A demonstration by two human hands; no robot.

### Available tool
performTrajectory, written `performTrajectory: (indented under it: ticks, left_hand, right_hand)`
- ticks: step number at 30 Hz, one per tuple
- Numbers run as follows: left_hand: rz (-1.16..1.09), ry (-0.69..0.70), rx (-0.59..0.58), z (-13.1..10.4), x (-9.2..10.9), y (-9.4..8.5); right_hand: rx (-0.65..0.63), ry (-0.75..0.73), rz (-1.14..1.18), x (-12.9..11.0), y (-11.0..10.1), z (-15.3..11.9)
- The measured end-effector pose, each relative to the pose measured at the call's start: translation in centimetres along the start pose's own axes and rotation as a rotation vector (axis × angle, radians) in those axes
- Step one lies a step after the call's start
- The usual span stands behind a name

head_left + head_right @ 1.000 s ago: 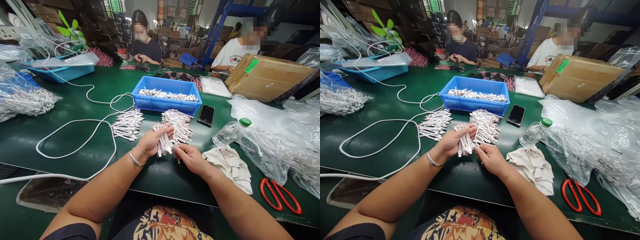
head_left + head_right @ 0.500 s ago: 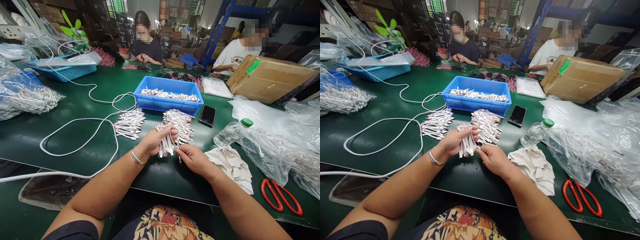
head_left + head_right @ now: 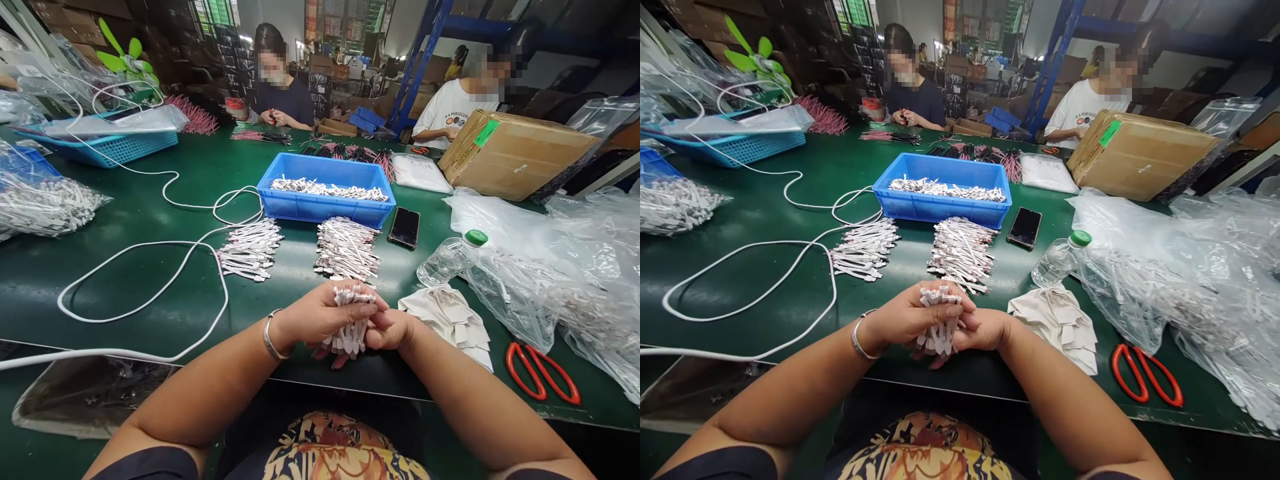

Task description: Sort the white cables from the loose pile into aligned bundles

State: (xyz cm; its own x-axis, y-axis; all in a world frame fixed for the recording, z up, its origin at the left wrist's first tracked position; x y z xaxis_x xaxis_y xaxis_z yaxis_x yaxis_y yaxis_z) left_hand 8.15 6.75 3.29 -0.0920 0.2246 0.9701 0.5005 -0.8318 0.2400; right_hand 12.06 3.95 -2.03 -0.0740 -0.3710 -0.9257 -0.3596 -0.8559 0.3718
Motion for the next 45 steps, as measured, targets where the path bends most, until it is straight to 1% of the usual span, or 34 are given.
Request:
performTrajectory:
  ticks: [1, 3, 6, 8, 10, 12, 15, 19, 22, 26, 29, 31, 34, 37, 40, 45]
  left_hand:
    - [0.028, 0.008, -0.017, 0.0, 0.1, 0.0]
    - [0.058, 0.048, -0.044, 0.0, 0.4, -0.1]
    - [0.046, 0.066, -0.062, 0.3, 0.3, -0.1]
    - [0.008, 0.038, -0.024, 0.4, -0.2, -0.4]
    - [-0.020, 0.023, 0.045, 0.5, -0.6, -0.9]
    - [-0.044, 0.022, 0.100, 0.6, -0.9, -1.6]
    - [-0.067, 0.004, 0.126, 0.8, -1.5, -2.4]
    - [0.004, -0.049, 0.202, 1.1, -2.1, -3.5]
    - [0.049, -0.053, 0.261, 1.2, -2.3, -3.8]
    - [-0.013, -0.029, 0.319, 1.1, -2.4, -4.1]
    - [-0.065, -0.026, 0.343, 1.1, -2.4, -4.4]
    - [-0.092, -0.016, 0.353, 1.1, -2.3, -4.5]
    - [-0.135, 0.013, 0.359, 1.1, -2.1, -4.6]
    - [-0.177, 0.032, 0.369, 1.0, -2.1, -4.8]
    - [-0.187, 0.047, 0.383, 0.9, -2.1, -5.1]
    - [-0.170, 0.052, 0.404, 0.8, -2.0, -5.5]
  right_hand:
    - [0.009, -0.014, 0.003, -0.1, 0.0, 0.0]
    - [0.113, -0.035, -0.010, -0.2, -0.4, 0.2]
    - [0.227, 0.028, 0.014, 0.8, -0.1, 0.9]
    - [0.294, 0.044, 0.072, 1.2, 0.0, 1.2]
    - [0.353, 0.015, 0.141, 1.2, -0.1, 1.4]
    - [0.374, 0.007, 0.186, 1.3, -0.4, 1.3]
    - [0.408, 0.022, 0.183, 1.4, -1.1, 1.0]
    - [0.498, 0.034, 0.164, 1.5, -2.1, 0.6]
    - [0.564, 0.050, 0.167, 1.8, -2.6, 0.4]
    - [0.556, 0.064, 0.205, 1.9, -2.6, 0.5]
    - [0.585, 0.071, 0.250, 2.1, -2.8, 0.3]
    - [0.604, 0.045, 0.263, 2.0, -3.0, 0.2]
    - [0.577, 0.010, 0.289, 1.8, -3.1, 0.1]
    - [0.538, 0.030, 0.321, 1.9, -2.9, 0.1]
    - [0.527, 0.009, 0.333, 1.7, -2.8, 0.1]
    - [0.551, -0.046, 0.365, 1.5, -3.0, 0.0]
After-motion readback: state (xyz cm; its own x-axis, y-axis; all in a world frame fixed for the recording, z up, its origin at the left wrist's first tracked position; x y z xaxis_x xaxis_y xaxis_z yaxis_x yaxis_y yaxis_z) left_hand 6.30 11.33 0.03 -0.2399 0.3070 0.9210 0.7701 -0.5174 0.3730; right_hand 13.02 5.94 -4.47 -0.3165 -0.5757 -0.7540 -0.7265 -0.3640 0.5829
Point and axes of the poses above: each hand's wrist, its own z-axis towards the middle knuckle, its own y-axis out of the palm, x = y × z, the point moved 7 cm from there along z, towards the middle knuckle, and after that the axes turned 6 degrees about -x, right-handed, at the moved point
